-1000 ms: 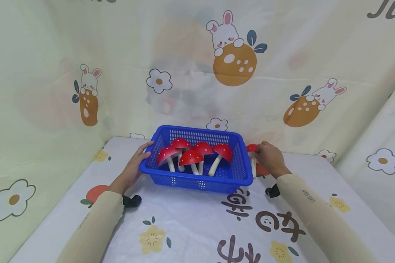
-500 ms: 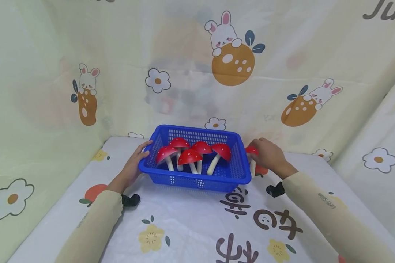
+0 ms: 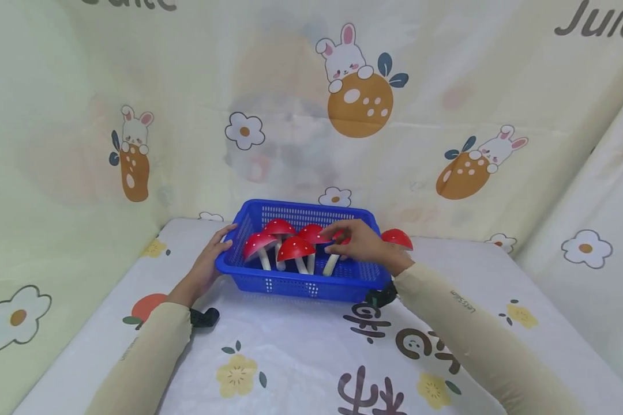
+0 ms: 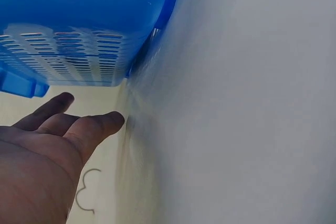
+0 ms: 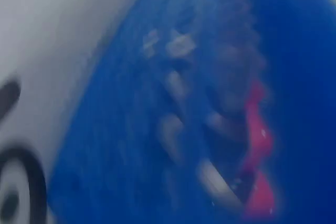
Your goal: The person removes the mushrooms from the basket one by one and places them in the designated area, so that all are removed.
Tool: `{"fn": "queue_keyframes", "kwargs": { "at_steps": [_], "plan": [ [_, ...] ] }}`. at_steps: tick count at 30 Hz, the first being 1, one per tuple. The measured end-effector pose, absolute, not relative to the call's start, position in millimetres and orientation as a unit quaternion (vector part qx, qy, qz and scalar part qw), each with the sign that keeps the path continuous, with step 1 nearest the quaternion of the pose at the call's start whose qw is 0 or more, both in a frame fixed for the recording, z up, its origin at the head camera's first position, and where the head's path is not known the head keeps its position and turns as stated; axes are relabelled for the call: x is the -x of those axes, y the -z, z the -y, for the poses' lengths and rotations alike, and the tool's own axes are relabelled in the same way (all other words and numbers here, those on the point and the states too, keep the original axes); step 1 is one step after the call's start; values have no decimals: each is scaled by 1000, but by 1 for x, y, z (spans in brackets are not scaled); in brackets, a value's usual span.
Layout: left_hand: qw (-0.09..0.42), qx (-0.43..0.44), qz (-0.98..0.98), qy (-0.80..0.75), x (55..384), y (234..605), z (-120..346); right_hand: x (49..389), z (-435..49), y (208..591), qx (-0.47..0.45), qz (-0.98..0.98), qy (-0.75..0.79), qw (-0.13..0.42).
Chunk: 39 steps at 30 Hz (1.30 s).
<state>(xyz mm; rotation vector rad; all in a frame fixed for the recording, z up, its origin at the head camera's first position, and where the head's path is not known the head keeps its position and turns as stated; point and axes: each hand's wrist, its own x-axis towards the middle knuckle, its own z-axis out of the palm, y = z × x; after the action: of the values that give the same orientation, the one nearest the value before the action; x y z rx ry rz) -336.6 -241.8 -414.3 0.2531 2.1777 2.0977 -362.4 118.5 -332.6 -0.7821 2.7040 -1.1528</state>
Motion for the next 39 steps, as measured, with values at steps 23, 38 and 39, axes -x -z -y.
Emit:
{"fn": "queue_keyframes", "kwargs": {
  "at_steps": [23, 38, 39],
  "plan": [
    [57, -67, -723, -686, 341, 415, 244, 370, -65, 360, 211, -897, 378, 95],
    [51, -65, -725, -683, 342, 417, 242, 373, -59, 363, 247, -889, 380, 67],
    [51, -64, -726, -683, 342, 418, 242, 373, -59, 363, 251, -888, 379, 70]
  ]
}}
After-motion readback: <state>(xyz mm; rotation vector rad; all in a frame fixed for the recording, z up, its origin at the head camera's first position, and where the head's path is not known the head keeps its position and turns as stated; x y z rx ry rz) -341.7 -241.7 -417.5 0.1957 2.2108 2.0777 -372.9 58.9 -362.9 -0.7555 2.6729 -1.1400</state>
